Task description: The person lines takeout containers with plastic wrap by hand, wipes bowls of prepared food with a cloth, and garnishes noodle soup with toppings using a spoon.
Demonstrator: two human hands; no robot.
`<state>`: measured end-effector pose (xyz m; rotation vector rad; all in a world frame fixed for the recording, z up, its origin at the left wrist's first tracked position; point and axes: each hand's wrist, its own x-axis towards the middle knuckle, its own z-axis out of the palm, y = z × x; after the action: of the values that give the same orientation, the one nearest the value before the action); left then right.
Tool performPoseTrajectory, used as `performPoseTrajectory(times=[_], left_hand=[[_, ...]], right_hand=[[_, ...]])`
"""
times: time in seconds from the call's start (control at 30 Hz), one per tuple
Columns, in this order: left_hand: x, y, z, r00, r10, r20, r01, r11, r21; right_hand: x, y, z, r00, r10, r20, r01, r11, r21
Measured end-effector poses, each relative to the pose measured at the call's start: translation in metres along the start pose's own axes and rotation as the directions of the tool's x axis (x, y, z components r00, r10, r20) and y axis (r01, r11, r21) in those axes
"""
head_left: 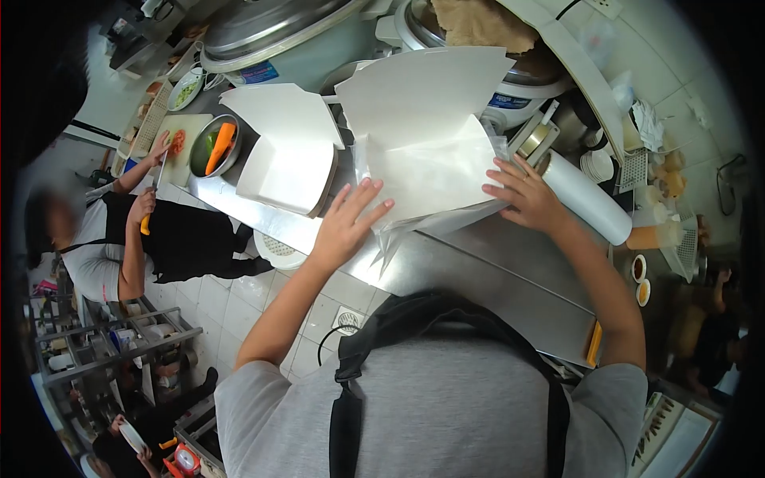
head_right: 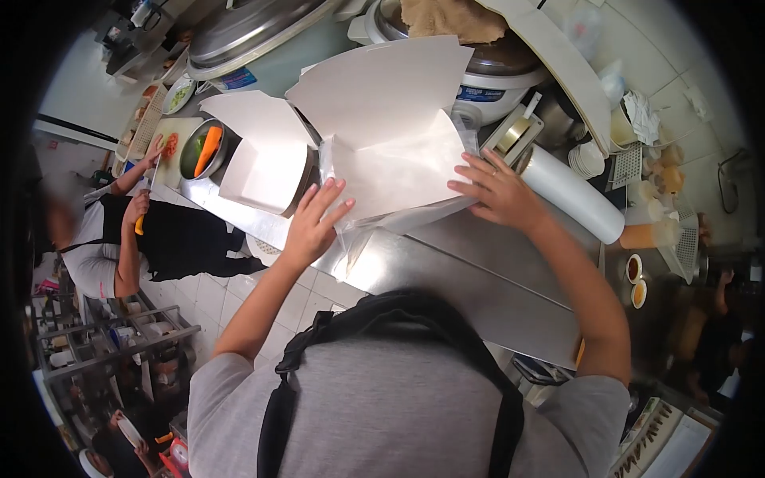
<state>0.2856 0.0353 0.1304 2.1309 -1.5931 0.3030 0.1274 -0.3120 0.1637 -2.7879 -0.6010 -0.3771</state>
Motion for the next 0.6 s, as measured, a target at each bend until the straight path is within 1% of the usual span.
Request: performPoseTrajectory(times=[0.07, 0.1, 0.17, 0.2, 0.23, 0.3, 0.33, 0.37, 0.4, 0.43, 0.47, 0.5, 0.53, 0.57, 0.6], left_hand=[[-0.005, 0.004, 0.007, 0.997, 0.055, -0.058, -0.056, 0.998, -0.025], [-0.004, 0.005, 0.008, 0.988, 0.113, -0.108, -0.115, 0.993, -0.009], [-0.005, 0.01, 0.006, 0.992, 0.07, -0.105, -0.079, 0.994, -0.078], [-0.004, 0.013, 0.003, 0.993, 0.05, -0.103, -0.061, 0.992, -0.111], [-0.002, 0.012, 0.001, 0.993, 0.041, -0.107, -0.055, 0.989, -0.135], [0.002, 0.008, -0.002, 0.993, 0.024, -0.113, -0.044, 0.982, -0.182], [0.001, 0.007, 0.004, 0.975, -0.122, -0.188, 0.063, 0.954, -0.293], [0.0, 0.006, 0.015, 0.931, -0.27, -0.245, 0.154, 0.9, -0.407], [0.006, 0.01, 0.015, 0.866, -0.413, -0.281, 0.224, 0.824, -0.52], [0.008, 0.014, 0.01, 0.838, -0.531, -0.126, 0.36, 0.711, -0.605], [0.013, 0.017, 0.007, 0.783, -0.621, -0.04, 0.39, 0.54, -0.746], [0.02, 0.018, 0.004, 0.724, -0.687, 0.064, 0.401, 0.343, -0.85], [0.025, 0.019, -0.002, 0.663, -0.726, 0.18, 0.39, 0.129, -0.912], [0.03, 0.02, -0.011, 0.681, -0.705, 0.197, 0.396, 0.128, -0.909], [0.032, 0.022, -0.015, 0.682, -0.709, 0.179, 0.389, 0.143, -0.91]], right_hand=[[-0.005, 0.0, 0.003, 0.998, -0.041, -0.052, 0.04, 0.999, -0.021], [-0.005, -0.002, 0.002, 0.995, -0.011, -0.102, 0.013, 1.0, 0.012], [-0.002, -0.004, 0.002, 0.979, 0.045, -0.197, -0.029, 0.996, 0.082], [0.001, -0.01, 0.004, 0.944, 0.253, -0.21, -0.2, 0.949, 0.242], [0.003, -0.017, 0.008, 0.872, 0.451, -0.19, -0.353, 0.848, 0.395], [0.005, -0.017, 0.017, 0.726, 0.681, -0.095, -0.473, 0.595, 0.65], [0.006, -0.012, 0.025, 0.687, 0.726, -0.043, -0.456, 0.476, 0.752], [0.007, -0.006, 0.031, 0.648, 0.761, 0.016, -0.427, 0.346, 0.836], [0.008, 0.0, 0.034, 0.623, 0.781, 0.05, -0.435, 0.292, 0.852], [0.007, 0.006, 0.035, 0.595, 0.799, 0.088, -0.443, 0.235, 0.865], [0.004, 0.01, 0.036, 0.567, 0.814, 0.127, -0.449, 0.177, 0.876], [0.008, 0.006, 0.031, 0.559, 0.819, 0.13, -0.394, 0.124, 0.911], [0.018, -0.001, 0.02, 0.55, 0.824, 0.134, -0.335, 0.071, 0.939], [0.025, -0.007, 0.01, 0.543, 0.828, 0.139, -0.273, 0.018, 0.962], [0.026, -0.012, 0.005, 0.617, 0.784, 0.073, -0.253, 0.11, 0.961]])
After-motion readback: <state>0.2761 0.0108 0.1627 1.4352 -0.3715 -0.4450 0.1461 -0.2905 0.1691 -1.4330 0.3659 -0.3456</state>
